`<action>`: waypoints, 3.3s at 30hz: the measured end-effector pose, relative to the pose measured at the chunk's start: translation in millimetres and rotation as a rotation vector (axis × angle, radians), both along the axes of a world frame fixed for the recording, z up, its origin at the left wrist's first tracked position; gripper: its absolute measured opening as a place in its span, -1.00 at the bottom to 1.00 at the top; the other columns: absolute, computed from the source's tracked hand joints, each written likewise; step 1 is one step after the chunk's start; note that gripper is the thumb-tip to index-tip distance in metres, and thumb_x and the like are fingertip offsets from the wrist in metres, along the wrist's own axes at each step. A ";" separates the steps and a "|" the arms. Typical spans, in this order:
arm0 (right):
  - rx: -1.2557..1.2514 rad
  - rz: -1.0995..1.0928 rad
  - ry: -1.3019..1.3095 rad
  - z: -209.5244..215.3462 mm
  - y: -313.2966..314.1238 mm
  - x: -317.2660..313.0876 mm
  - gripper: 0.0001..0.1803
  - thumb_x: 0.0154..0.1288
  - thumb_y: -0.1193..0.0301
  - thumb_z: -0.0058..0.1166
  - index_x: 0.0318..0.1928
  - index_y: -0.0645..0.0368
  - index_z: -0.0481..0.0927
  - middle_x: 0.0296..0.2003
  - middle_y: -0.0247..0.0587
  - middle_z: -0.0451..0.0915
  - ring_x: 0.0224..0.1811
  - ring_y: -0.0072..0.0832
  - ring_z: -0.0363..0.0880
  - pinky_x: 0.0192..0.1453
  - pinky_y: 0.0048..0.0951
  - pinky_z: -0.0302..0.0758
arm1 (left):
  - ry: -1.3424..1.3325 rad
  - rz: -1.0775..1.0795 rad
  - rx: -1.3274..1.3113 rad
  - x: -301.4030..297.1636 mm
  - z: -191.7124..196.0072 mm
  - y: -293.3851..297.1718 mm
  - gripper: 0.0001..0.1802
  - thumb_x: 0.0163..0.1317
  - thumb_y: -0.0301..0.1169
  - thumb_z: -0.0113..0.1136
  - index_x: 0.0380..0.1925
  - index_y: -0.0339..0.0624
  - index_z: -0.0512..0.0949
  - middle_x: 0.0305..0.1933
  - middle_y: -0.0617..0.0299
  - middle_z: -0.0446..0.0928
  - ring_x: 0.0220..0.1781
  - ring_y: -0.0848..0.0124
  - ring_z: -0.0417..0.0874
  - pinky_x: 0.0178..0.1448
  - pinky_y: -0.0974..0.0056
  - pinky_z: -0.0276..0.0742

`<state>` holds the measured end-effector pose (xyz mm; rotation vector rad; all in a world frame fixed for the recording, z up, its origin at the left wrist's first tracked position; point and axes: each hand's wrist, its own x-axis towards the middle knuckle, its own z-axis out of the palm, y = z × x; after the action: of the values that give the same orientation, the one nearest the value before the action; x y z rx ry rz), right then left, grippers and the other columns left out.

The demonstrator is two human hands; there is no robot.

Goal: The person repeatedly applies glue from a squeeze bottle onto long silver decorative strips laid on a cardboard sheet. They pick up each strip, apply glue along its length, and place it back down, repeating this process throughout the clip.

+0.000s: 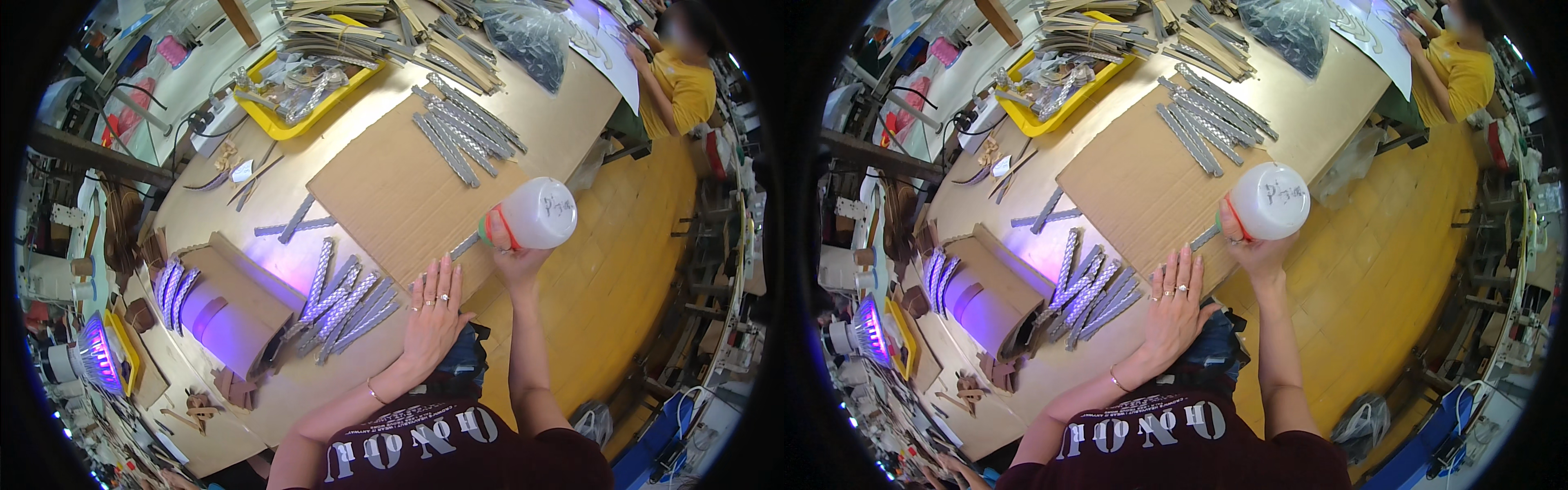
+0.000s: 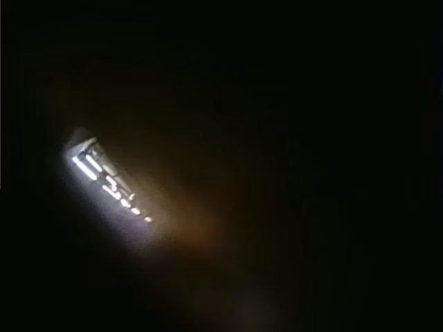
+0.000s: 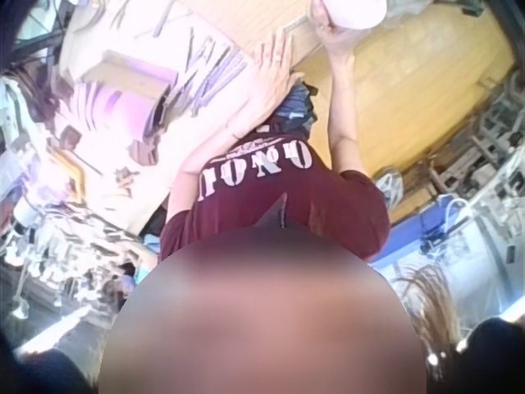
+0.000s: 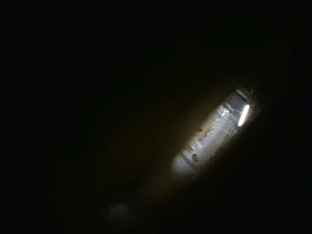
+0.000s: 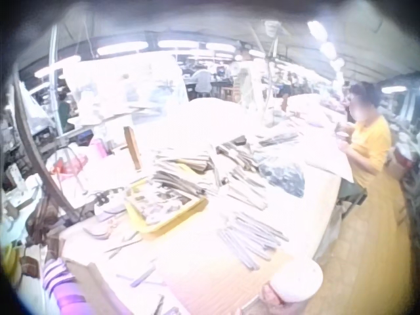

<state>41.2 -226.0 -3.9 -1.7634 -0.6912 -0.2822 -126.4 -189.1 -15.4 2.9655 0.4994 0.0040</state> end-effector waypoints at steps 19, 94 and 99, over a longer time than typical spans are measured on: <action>0.028 0.130 -0.006 12.5 7.6 -42.2 -0.84 0.08 0.47 0.36 -0.35 0.25 0.65 -0.43 -0.27 0.66 -0.43 -0.49 0.62 -0.29 -0.49 0.51 | -0.096 0.197 -0.301 -55.1 8.3 11.7 -0.08 0.20 0.05 0.17 0.35 -0.43 0.15 0.50 -0.15 0.02 0.55 -0.04 -0.04 0.52 -0.11 -0.18; 1.086 0.059 0.989 -20.3 0.5 87.6 -0.50 0.18 0.10 0.21 0.01 0.12 0.43 -0.26 -0.27 0.57 -0.25 -0.44 0.59 -0.20 -0.45 0.58 | -0.422 0.287 0.141 -128.8 70.2 82.1 -0.36 -0.04 -0.55 0.41 0.12 -0.32 0.46 -0.13 0.12 0.69 -0.05 0.28 0.71 0.50 -0.03 0.00; 1.090 0.067 0.979 -23.0 1.6 88.5 -0.50 0.19 0.10 0.21 0.01 0.12 0.43 -0.26 -0.28 0.57 -0.25 -0.44 0.59 -0.19 -0.43 0.60 | -0.488 0.178 0.132 -99.4 76.2 77.9 -0.43 -0.08 -0.50 0.45 0.03 -0.31 0.54 -0.06 0.06 0.65 0.01 0.22 0.66 0.38 0.04 0.21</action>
<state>129.7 -224.4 -26.9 -0.6493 0.1528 0.2400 -225.7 -111.2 60.8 2.8739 0.7044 0.7816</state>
